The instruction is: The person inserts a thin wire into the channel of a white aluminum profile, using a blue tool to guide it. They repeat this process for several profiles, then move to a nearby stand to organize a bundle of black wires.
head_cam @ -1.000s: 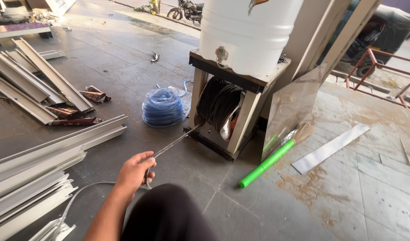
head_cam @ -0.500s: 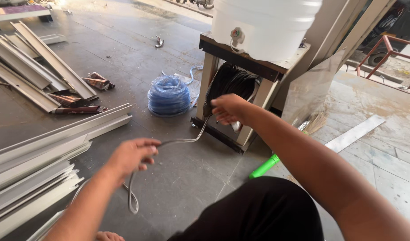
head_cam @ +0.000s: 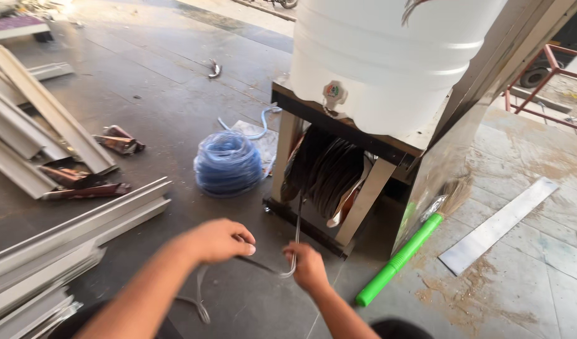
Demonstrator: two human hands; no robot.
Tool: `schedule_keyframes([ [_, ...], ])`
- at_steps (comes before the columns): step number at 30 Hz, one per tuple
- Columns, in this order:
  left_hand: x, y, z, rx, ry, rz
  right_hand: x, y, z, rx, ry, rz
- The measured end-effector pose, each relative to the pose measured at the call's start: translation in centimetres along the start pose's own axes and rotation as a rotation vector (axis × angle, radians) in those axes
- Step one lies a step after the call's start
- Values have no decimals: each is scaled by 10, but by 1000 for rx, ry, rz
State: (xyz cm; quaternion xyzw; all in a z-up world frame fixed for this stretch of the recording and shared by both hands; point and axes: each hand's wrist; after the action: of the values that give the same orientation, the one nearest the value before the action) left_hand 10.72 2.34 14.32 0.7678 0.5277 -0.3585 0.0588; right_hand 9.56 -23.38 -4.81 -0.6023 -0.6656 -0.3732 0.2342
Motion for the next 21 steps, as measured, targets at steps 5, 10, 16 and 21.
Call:
schedule_keyframes([
  [5, 31, 84, 50, -195, 53, -86, 23, -31, -28, -56, -175, 34],
  [10, 39, 102, 61, -248, -52, 36, 89, 1, -22, -421, 123, 240],
  [16, 90, 88, 57, -109, 31, -20, 108, 30, -23, -765, 147, 486],
  [21, 100, 96, 54, -189, -8, 79, 97, 54, 6, -845, 50, 424],
])
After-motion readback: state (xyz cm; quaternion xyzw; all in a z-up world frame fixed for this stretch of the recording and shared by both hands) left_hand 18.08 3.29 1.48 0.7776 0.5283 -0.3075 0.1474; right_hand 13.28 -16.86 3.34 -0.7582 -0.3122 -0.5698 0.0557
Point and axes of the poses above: each hand's wrist, its own y-axis towards the middle knuckle, its own z-axis out of the palm, x = y × z, and after that the axes turned 4 degrees about -x, right-handed
